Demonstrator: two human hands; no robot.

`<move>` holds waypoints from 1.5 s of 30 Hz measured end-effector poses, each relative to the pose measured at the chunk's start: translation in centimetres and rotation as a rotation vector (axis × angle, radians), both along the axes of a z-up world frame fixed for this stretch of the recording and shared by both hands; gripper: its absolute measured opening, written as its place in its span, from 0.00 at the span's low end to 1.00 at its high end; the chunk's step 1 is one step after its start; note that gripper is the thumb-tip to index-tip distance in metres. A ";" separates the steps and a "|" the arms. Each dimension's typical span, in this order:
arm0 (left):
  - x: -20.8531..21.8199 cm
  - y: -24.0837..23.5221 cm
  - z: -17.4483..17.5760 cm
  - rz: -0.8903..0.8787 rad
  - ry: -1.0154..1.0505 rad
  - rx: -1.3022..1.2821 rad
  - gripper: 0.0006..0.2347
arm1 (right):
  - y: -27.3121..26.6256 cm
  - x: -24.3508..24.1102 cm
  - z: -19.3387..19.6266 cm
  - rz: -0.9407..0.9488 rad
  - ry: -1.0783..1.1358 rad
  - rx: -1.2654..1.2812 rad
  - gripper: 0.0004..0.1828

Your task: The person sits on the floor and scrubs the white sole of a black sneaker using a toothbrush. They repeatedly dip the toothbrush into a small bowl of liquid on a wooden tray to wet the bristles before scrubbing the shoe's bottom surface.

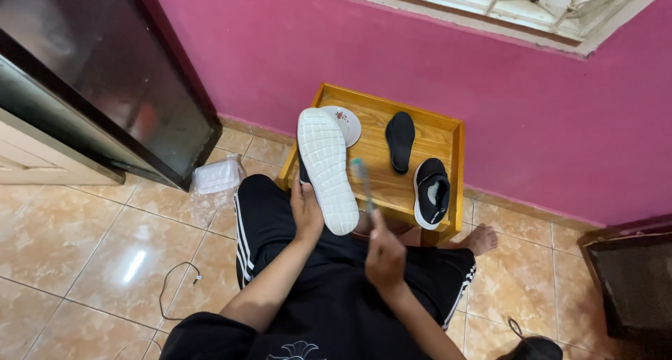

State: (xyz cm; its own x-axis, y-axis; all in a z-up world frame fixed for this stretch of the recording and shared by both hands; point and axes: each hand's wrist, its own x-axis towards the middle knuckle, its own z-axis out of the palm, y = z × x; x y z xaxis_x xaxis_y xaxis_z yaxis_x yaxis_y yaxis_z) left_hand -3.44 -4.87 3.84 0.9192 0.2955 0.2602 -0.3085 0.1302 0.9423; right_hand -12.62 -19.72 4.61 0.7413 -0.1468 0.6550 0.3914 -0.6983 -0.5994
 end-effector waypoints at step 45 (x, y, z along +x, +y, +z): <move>0.3 0.9 0.4 0.167 -0.037 -0.016 0.24 | 0.7 -1.3 0.9 0.151 0.042 -0.026 0.22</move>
